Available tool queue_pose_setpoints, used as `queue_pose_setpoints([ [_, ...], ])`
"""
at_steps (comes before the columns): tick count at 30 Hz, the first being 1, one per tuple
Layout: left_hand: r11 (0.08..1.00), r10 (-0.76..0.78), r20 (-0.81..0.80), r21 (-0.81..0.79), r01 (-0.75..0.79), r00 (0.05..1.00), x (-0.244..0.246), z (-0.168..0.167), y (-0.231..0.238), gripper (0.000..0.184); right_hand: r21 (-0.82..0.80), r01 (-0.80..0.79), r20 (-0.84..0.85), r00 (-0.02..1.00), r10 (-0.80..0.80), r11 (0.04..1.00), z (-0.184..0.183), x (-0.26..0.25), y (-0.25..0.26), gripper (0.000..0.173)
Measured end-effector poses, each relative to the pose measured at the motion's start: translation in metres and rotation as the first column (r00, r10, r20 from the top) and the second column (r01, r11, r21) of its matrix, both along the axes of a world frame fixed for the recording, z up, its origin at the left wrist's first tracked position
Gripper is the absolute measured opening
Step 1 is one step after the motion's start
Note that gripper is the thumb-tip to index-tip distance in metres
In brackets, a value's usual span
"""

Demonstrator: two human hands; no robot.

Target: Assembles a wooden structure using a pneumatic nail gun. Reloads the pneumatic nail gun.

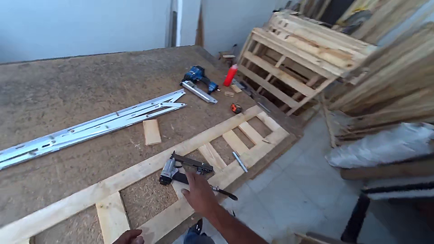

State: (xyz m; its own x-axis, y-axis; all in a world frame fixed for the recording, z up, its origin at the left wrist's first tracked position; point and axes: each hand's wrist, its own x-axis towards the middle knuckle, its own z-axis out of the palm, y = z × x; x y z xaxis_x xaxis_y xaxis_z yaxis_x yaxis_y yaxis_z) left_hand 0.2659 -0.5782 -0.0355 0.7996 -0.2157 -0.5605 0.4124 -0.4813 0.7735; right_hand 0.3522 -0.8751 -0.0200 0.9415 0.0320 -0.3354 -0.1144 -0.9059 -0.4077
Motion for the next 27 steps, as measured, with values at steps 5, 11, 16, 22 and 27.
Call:
queue_pose_setpoints([
  [5, 0.984, 0.169, -0.126, -0.036, -0.175, 0.978, -0.034, 0.001, -0.062, 0.037, -0.103, -0.273, -0.149, 0.955, 0.256, 0.957, -0.047, 0.049, -0.006, 0.072],
  [11, 0.954, 0.295, -0.135, -0.022, -0.300, 0.946, -0.037, -0.010, -0.079, 0.032, 0.060, -0.234, -0.178, 0.954, 0.241, 0.970, -0.041, 0.069, -0.033, 0.069],
  [16, 0.873, 0.485, -0.018, 0.065, -0.483, 0.874, -0.029, -0.027, -0.025, 0.034, 0.495, 0.057, -0.182, 0.983, 0.039, 0.867, 0.026, 0.075, -0.116, 0.072],
  [22, 0.745, 0.590, 0.171, 0.261, -0.613, 0.789, -0.021, -0.030, 0.026, 0.030, 0.780, 0.382, -0.431, 0.902, -0.016, 0.496, 0.046, 0.070, -0.172, 0.063],
  [27, 0.626, 0.683, 0.187, 0.347, -0.698, 0.706, -0.032, -0.017, 0.026, 0.028, 0.647, 0.319, -0.527, 0.843, 0.104, 0.692, 0.026, 0.052, -0.151, 0.051],
])
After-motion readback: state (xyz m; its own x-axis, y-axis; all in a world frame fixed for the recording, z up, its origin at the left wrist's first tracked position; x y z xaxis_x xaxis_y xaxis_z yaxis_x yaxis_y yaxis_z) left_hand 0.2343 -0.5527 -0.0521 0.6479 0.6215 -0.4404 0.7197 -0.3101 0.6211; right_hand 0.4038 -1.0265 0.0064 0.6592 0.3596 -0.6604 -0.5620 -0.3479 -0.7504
